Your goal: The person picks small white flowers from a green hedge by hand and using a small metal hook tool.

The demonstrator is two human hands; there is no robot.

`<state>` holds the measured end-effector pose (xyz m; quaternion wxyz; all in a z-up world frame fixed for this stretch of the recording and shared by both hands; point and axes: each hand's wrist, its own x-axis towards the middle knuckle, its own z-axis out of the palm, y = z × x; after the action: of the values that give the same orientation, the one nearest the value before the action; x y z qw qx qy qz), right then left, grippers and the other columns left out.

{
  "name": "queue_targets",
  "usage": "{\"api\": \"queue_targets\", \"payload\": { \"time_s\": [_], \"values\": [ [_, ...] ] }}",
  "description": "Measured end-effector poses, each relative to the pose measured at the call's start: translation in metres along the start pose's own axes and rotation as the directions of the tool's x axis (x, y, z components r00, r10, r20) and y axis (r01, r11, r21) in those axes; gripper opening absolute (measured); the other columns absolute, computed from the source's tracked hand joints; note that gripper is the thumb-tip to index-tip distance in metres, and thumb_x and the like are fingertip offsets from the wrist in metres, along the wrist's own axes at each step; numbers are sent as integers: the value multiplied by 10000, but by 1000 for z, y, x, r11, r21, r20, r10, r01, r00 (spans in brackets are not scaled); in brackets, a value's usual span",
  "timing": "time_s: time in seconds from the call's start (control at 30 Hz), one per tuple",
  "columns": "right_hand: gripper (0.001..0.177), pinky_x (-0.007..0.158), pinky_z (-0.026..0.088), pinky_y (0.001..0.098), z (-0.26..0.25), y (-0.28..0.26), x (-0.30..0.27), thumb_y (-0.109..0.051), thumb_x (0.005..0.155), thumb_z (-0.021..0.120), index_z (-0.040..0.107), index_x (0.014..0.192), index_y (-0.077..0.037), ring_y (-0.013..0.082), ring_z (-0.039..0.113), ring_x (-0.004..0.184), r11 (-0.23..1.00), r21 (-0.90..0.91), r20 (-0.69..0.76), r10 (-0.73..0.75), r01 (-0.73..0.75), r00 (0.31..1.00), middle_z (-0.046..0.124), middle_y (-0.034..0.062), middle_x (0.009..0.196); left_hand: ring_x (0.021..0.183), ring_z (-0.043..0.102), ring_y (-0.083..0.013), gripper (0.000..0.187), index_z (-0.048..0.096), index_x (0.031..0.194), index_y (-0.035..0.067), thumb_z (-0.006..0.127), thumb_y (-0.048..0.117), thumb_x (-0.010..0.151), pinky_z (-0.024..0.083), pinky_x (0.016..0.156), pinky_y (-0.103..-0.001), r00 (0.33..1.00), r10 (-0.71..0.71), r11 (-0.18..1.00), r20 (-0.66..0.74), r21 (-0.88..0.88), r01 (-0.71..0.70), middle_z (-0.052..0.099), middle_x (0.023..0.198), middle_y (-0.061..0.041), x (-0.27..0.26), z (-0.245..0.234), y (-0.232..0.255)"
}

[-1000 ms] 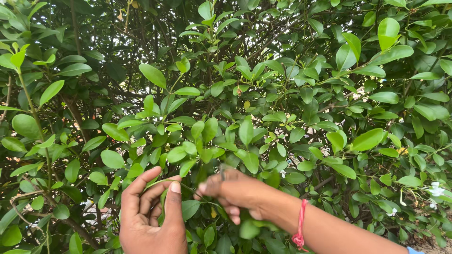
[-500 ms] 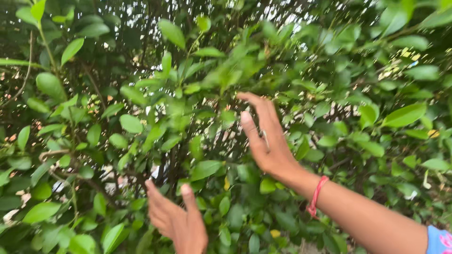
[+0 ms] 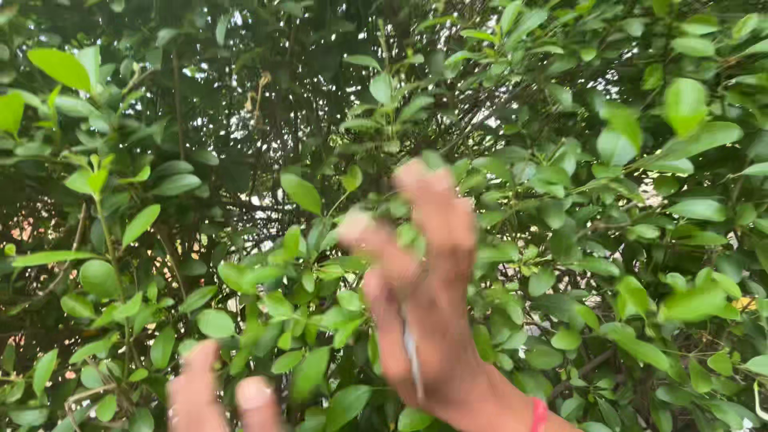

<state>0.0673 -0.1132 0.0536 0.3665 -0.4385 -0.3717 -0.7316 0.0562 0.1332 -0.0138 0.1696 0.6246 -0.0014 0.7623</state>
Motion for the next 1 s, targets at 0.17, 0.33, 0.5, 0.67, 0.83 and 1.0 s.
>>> {"api": "queue_targets", "payload": {
  "time_s": [0.17, 0.33, 0.5, 0.67, 0.83, 1.0],
  "values": [
    [713, 1213, 90, 517, 30, 34, -1, -523, 1081, 323, 210, 1659, -122, 398, 7, 1591, 784, 274, 247, 502, -557, 829, 61, 254, 1712, 1334, 527, -438, 574, 480, 1490, -33, 601, 253, 1008, 386, 1182, -540, 974, 118, 989, -194, 108, -98, 533, 1434, -300, 20, -34, 53],
    [759, 999, 502, 354, 49, 21, -44, -626, 996, 291, 565, 1455, -87, 214, 674, 1051, 428, 314, 824, 322, -848, 467, 748, 129, 1114, 1469, 416, -393, 670, 436, 1551, 25, 620, 304, 970, 280, 1236, -514, 995, -54, 997, -82, -61, 49, 483, 1552, -233, 7, -28, 112],
    [610, 953, 501, 373, 36, -7, -38, -476, 1077, 369, 627, 1392, -21, 166, 597, 1047, 247, 366, 922, 36, -897, 386, 674, 88, 1145, 1454, 373, -389, 696, 445, 1528, 96, 626, 395, 926, 247, 1161, -551, 987, -140, 990, 73, 8, 140, 497, 1543, -146, -15, -11, 114],
    [533, 1112, 454, 371, 8, -24, -26, -416, 1112, 379, 615, 1349, -2, 212, 614, 1276, 361, 549, 804, 20, -754, 594, 696, 128, 1320, 1481, 341, -395, 612, 433, 1552, 176, 538, 410, 996, 204, 1217, -543, 995, -50, 997, 87, 62, 44, 487, 1562, -104, -27, -13, 83],
    [468, 1101, 374, 453, 17, -40, -65, -370, 1058, 437, 563, 1404, -82, 366, 535, 1303, 858, 367, 837, -136, -359, 530, 593, 206, 1394, 1522, 209, -406, 644, 424, 1546, 216, 585, 388, 947, 63, 1181, -635, 974, -3, 895, 225, 436, -98, 342, 1634, -126, -31, -66, 60],
    [515, 1136, 206, 606, 51, -77, -85, -348, 1039, 476, 474, 1491, -100, 487, 348, 1414, 891, 352, 755, -87, -288, 650, 391, 315, 1527, 1505, 146, -429, 822, 325, 1534, 238, 651, 446, 809, 54, 1128, -715, 953, 11, 563, 301, 786, -255, 197, 1645, -141, -12, -147, 27]
  ]
}}
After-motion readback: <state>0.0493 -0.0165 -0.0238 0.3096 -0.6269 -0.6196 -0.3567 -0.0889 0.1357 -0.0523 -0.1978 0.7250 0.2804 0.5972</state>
